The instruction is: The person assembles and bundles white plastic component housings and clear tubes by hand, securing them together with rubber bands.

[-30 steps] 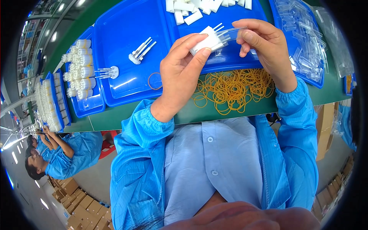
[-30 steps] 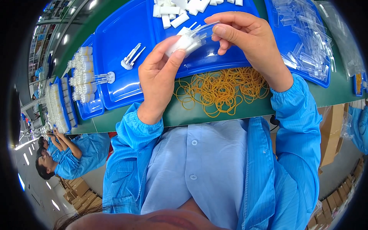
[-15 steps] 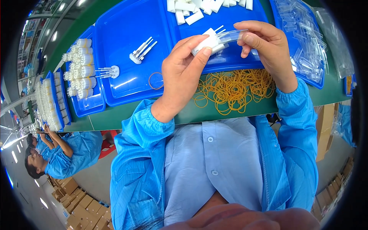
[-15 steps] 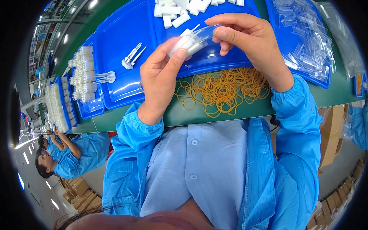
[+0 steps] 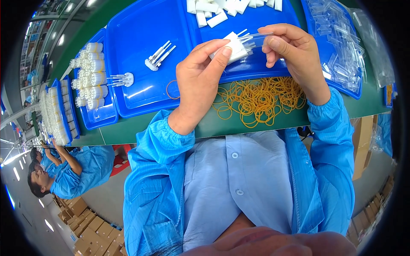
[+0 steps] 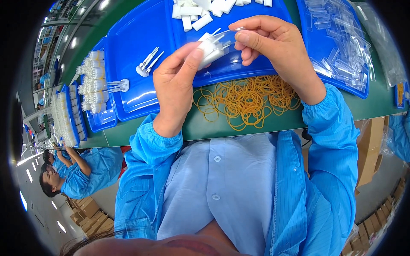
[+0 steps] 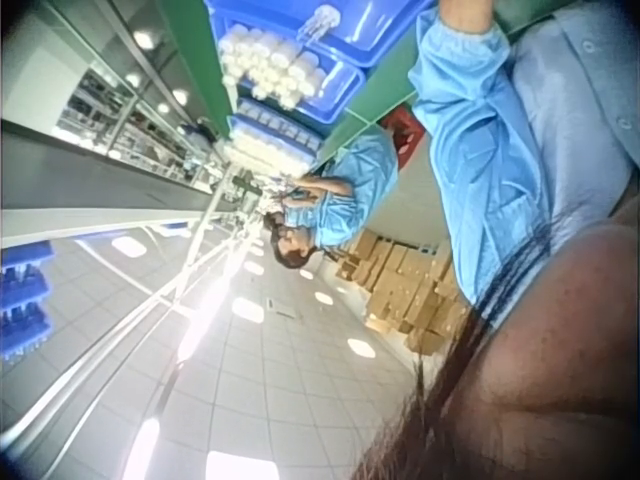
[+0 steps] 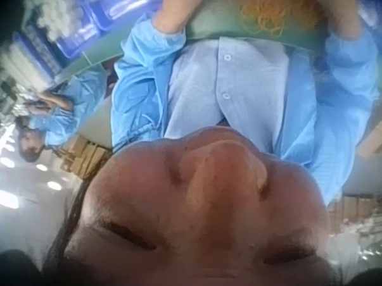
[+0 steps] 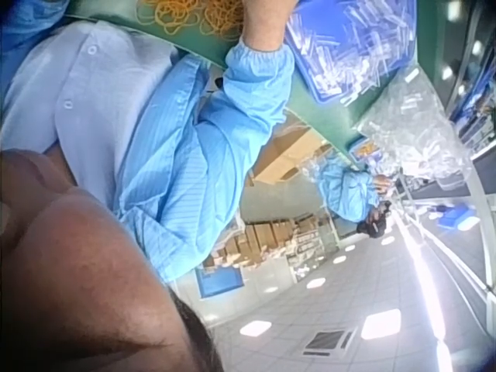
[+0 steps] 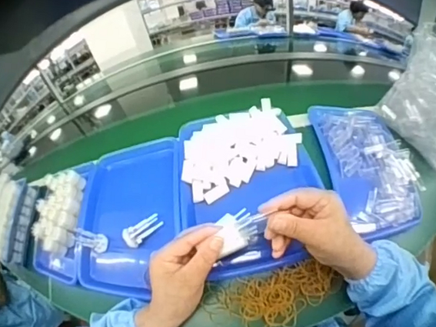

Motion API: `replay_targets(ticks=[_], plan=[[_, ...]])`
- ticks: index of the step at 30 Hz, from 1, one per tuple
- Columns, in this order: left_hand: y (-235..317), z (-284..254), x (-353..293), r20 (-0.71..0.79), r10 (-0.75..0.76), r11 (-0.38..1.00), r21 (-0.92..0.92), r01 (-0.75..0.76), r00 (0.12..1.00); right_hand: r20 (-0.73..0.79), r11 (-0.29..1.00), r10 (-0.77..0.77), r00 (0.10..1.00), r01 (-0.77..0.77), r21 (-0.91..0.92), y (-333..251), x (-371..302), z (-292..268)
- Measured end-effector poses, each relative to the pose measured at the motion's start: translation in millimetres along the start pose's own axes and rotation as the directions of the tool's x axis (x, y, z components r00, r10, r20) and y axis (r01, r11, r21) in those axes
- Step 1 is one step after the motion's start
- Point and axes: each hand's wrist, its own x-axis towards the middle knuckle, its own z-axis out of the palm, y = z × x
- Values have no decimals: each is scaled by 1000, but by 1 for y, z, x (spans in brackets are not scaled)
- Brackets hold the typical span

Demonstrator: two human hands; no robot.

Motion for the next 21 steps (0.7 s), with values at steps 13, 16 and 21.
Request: replay_targets(ticks=[13, 16, 21], plan=[[2, -3, 0, 49, 118, 980, 155, -125, 992, 11, 996, -51, 999, 51, -67, -1, 0, 0], [5, -2, -1, 72, 133, 980, 138, -142, 988, 7, 998, -38, 999, 38, -52, -1, 0, 0], [7, 1, -3, 102, 215, 966, 122, -226, 971, 13, 992, 69, 998, -70, 102, 2, 2, -3]])
